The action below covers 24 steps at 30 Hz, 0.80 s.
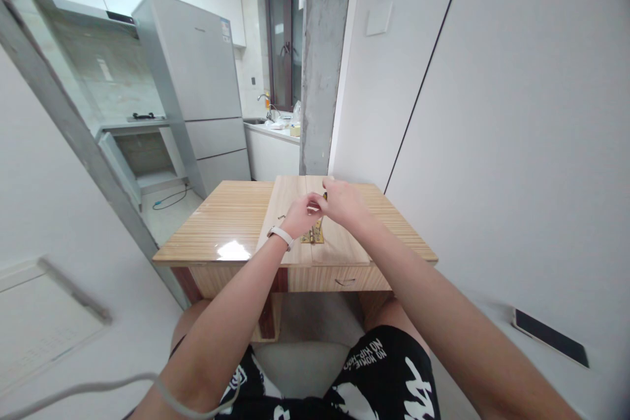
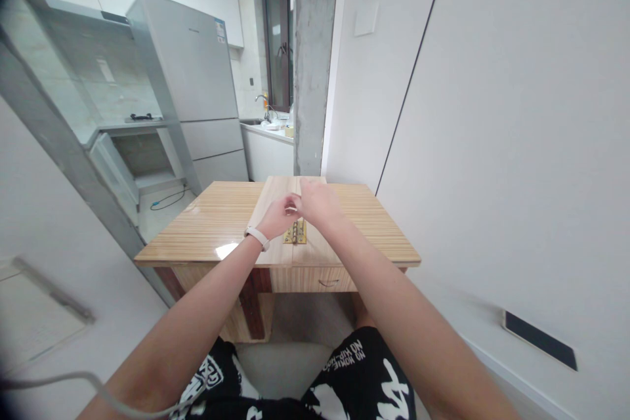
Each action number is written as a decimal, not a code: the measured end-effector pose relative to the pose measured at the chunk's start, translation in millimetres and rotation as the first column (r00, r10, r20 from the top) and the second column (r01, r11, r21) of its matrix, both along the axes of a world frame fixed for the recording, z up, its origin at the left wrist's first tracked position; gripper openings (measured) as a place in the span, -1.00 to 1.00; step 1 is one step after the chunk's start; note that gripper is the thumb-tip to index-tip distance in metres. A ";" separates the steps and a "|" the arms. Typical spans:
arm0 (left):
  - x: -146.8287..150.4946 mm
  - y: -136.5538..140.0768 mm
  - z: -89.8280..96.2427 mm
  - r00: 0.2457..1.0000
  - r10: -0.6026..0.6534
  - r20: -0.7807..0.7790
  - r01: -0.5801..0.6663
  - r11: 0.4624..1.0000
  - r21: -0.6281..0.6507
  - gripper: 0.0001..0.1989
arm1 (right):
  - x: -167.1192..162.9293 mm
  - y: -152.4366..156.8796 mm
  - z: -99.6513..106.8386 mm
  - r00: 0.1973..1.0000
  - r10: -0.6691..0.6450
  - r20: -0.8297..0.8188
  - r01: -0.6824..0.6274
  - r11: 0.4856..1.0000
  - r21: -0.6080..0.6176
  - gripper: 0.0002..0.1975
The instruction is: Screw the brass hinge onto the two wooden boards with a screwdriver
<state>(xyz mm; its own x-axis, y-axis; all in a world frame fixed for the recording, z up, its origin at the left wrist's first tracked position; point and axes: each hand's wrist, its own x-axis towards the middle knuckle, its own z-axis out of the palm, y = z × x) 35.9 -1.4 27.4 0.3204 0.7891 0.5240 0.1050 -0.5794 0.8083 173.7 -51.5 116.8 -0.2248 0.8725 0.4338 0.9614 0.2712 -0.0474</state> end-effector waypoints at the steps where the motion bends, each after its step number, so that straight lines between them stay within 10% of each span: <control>1: 2.4 -2.0 0.2 1.000 0.028 -0.008 -0.028 1.000 0.007 -0.80 | -2.4 -1.3 -0.6 0.998 -0.056 0.019 0.056 0.998 -0.010 -0.62; 9: 10.9 -5.8 -3.3 0.971 0.240 0.016 -0.241 0.970 0.042 -0.80 | -9.2 -1.6 -4.8 0.990 -0.119 0.075 0.123 0.991 -0.055 -0.67; 19: 0.7 6.5 -2.1 0.971 -0.188 0.146 0.202 0.975 -0.089 -0.67 | 7.2 6.4 3.1 0.969 0.245 0.029 -0.240 0.964 -0.111 -0.77; 24: -0.1 6.0 -2.7 0.986 -0.110 0.129 0.126 0.983 -0.130 -0.66 | 13.4 5.3 0.4 0.949 0.314 -0.010 -0.313 0.942 -0.125 -0.71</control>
<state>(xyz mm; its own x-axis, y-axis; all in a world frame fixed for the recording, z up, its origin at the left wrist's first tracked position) 35.8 4.6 24.7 0.3567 0.8165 0.4539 -0.0604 -0.4647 0.8834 187.2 -46.2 117.2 -0.4996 0.8035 0.3237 0.8291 0.5518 -0.0900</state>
